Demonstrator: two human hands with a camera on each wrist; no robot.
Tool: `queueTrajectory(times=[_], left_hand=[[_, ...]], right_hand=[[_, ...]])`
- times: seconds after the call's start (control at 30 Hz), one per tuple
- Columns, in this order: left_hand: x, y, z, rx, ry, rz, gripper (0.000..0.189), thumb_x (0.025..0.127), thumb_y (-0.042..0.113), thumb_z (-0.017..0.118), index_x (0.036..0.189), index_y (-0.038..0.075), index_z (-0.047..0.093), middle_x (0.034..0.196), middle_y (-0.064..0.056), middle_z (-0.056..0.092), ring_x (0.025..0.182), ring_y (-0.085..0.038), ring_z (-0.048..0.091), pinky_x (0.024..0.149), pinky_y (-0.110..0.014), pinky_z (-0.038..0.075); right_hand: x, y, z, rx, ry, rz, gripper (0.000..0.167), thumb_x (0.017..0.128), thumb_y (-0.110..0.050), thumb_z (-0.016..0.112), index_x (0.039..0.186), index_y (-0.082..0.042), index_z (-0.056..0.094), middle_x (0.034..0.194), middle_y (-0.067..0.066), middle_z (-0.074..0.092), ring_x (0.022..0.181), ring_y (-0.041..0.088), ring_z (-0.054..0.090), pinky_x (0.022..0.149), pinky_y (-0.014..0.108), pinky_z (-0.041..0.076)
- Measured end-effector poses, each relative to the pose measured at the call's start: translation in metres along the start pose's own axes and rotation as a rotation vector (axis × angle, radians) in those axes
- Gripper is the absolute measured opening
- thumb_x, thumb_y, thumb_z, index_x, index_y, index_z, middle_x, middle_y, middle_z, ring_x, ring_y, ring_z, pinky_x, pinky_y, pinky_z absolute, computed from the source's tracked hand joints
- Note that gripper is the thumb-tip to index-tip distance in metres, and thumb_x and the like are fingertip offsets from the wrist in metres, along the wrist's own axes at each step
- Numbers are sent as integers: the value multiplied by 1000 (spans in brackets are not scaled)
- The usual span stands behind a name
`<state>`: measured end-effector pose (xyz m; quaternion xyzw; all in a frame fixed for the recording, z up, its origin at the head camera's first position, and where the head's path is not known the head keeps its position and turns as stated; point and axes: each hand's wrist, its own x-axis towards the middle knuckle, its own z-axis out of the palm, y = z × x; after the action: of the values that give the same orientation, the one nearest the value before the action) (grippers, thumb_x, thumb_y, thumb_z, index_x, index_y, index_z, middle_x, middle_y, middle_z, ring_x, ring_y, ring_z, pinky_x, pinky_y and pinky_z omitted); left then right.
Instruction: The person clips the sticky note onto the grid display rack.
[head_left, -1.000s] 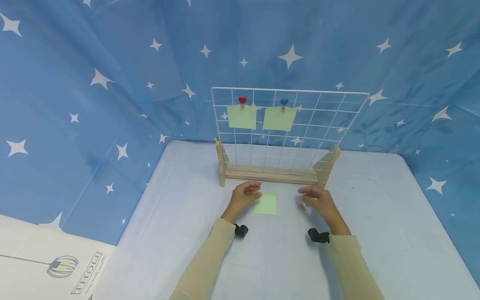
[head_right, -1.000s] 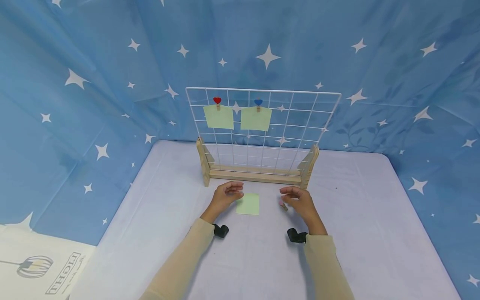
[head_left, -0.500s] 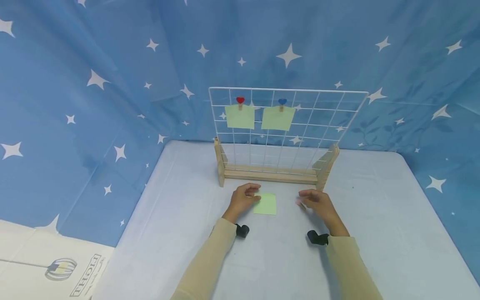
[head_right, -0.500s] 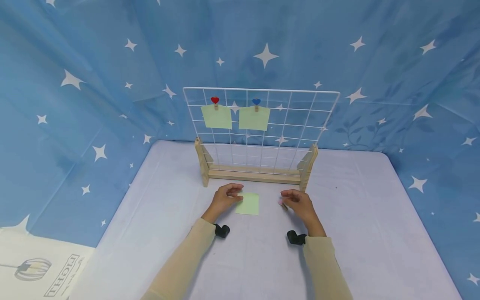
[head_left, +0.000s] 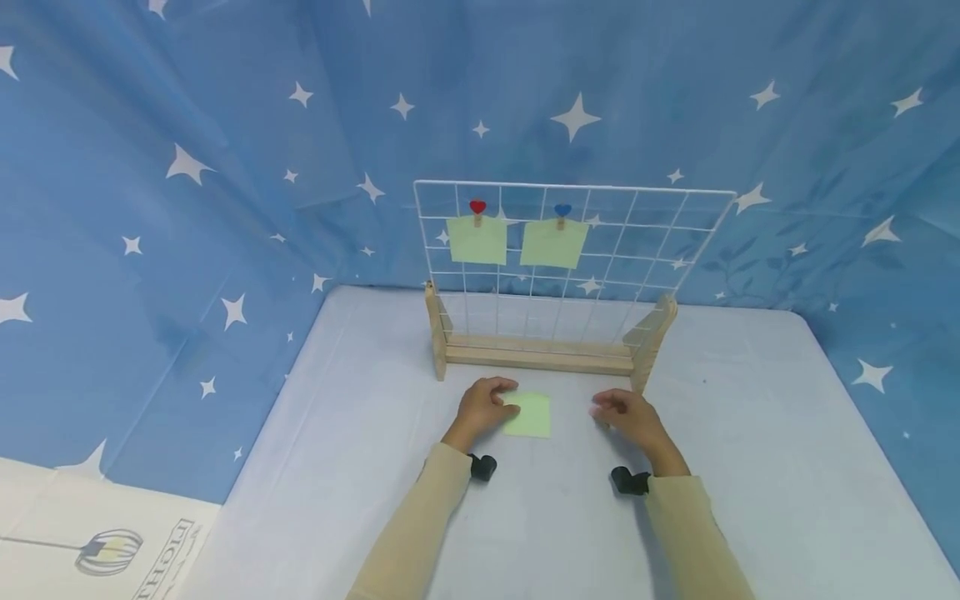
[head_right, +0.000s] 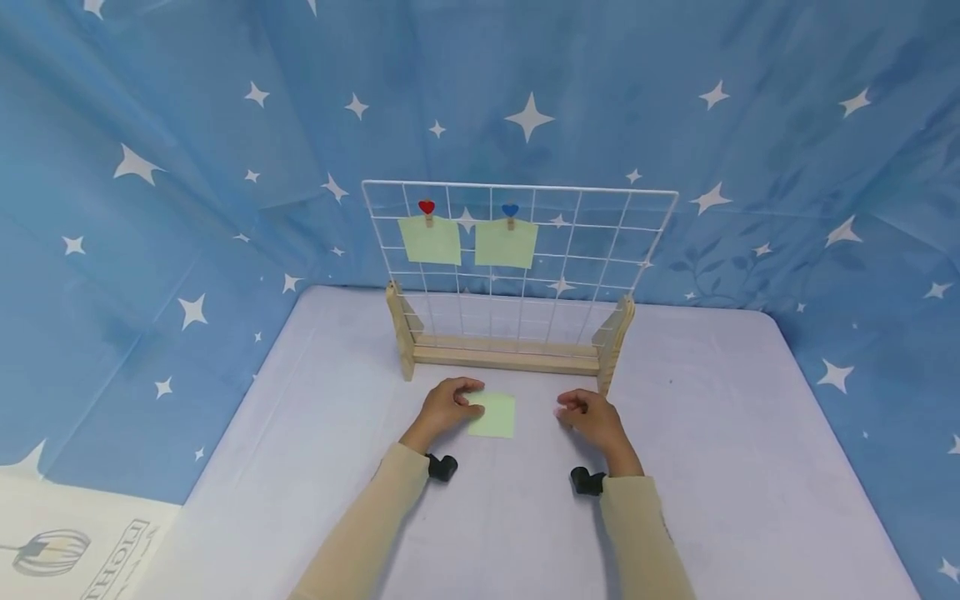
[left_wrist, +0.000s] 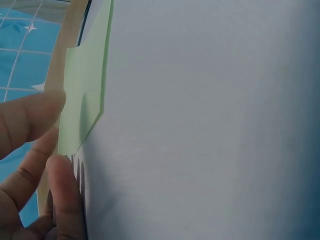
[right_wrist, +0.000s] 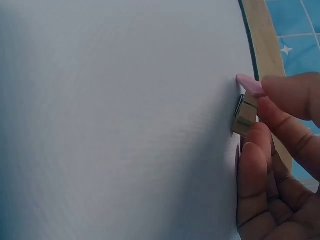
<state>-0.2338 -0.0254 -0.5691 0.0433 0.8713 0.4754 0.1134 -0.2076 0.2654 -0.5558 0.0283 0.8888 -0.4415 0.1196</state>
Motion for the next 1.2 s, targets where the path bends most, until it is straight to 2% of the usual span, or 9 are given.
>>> queueTrajectory(times=[0.2,0.3,0.47,0.73,0.83,0.97,1.07,1.13,1.2], left_hand=[[-7,2,0,78,17,-15,41,87,12,90,125,4,76,105,-8,67,95,-23,61,87,-40,52],[-9,4,-1,89,22,-29,39,87,12,90,121,2,75,99,-7,64,90,-22,57,84,-39,50],[-11,7,-4,93,27,-43,33,87,9,90,115,0,75,97,-7,64,90,-23,56,84,-39,50],[-10,4,-2,73,38,-44,26,89,5,86,111,-1,75,89,-4,58,83,-20,51,78,-34,45],[-10,4,-1,71,41,-47,21,92,5,83,111,0,76,89,-3,59,84,-19,51,78,-34,45],[-8,5,0,46,50,-21,9,98,5,76,105,0,76,89,-4,63,84,-19,55,78,-35,48],[-6,5,0,30,54,-2,7,101,6,71,101,1,76,88,-3,65,83,-18,56,78,-34,50],[-5,5,0,30,52,3,8,102,6,70,102,1,76,88,-3,66,83,-17,57,78,-33,50],[-4,5,1,28,46,2,8,102,7,70,103,2,76,89,-3,67,83,-16,57,78,-33,50]], right_hand=[[-2,3,7,-60,35,-8,25,99,-13,78,115,5,75,102,14,71,93,27,64,79,36,50],[-4,2,9,-88,48,-29,19,98,-11,78,109,4,78,97,11,71,88,26,62,76,36,48],[-7,0,9,-83,57,-56,15,98,-9,78,105,4,79,95,10,70,86,25,60,75,36,47],[-7,6,8,-33,82,-94,13,102,-7,74,107,5,74,96,13,73,86,20,62,75,33,51],[-8,7,6,-1,93,-100,16,104,-7,71,111,8,71,100,18,75,89,24,66,76,33,52],[-8,6,2,36,91,-82,29,107,-9,67,126,13,69,114,26,75,102,35,71,85,37,56],[-8,7,-1,58,94,-77,34,109,-13,67,131,13,68,124,29,73,112,38,70,92,37,56],[-8,9,-3,82,106,-83,34,109,-13,68,130,14,69,124,29,73,111,35,71,92,33,57],[-8,11,-5,110,115,-82,35,108,-13,69,130,15,68,122,29,74,106,26,72,89,26,56]])
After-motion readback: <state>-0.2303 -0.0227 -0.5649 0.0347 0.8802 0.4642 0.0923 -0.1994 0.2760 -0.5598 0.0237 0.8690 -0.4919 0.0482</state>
